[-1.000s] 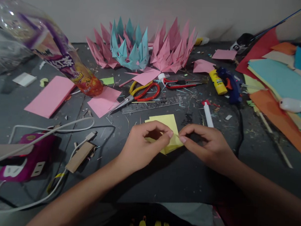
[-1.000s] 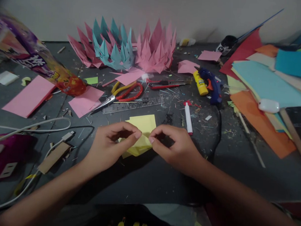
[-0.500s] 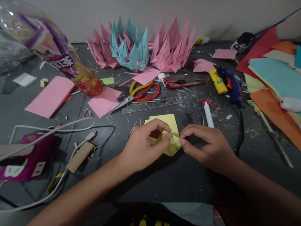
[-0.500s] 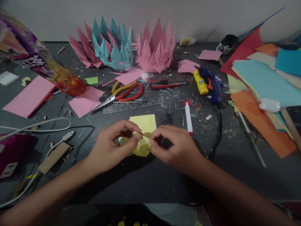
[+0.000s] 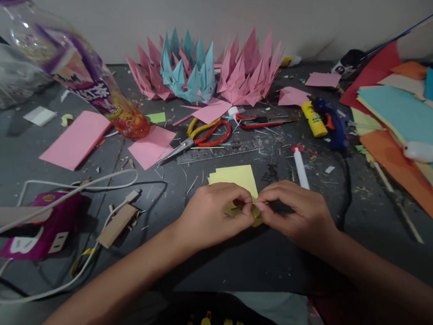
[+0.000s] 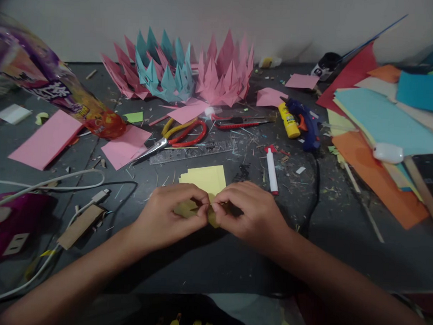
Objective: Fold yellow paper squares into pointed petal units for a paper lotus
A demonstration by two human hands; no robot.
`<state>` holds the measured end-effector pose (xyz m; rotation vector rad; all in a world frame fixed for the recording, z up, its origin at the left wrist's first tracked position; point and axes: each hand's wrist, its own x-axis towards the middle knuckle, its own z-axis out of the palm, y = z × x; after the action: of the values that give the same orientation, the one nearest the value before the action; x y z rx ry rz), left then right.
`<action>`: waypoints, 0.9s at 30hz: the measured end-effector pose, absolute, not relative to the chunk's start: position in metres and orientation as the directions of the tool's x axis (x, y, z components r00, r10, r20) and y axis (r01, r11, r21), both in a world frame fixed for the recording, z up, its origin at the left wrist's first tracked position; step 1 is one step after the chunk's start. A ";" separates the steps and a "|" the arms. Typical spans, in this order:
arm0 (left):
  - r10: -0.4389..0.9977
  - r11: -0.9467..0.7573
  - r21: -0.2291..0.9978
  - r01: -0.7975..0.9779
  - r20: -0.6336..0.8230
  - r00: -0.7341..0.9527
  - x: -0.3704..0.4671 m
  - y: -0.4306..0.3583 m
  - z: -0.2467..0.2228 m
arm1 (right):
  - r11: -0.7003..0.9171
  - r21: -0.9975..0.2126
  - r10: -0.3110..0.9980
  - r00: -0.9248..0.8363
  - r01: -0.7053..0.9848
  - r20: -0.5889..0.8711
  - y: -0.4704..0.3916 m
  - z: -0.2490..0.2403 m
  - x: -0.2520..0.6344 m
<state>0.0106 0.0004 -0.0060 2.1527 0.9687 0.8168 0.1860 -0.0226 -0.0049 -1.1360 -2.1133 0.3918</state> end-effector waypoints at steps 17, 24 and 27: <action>0.843 -0.394 0.881 0.262 0.232 0.486 0.005 0.002 0.001 | 0.334 -0.726 0.941 -0.169 0.601 0.294 -0.024 0.001 0.185; 0.749 -0.614 0.719 0.326 0.399 0.530 0.009 -0.006 -0.009 | 0.507 -0.568 0.847 -0.250 0.648 0.470 -0.024 -0.004 0.183; 0.767 -0.603 0.721 0.343 0.405 0.497 0.008 -0.007 -0.009 | 0.471 -0.548 0.863 -0.235 0.691 0.446 -0.023 -0.003 0.185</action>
<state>0.0084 -0.0069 -0.0092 2.1783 0.9083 0.9840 0.1848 -0.0234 -0.0028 -1.2871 -1.9988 0.3054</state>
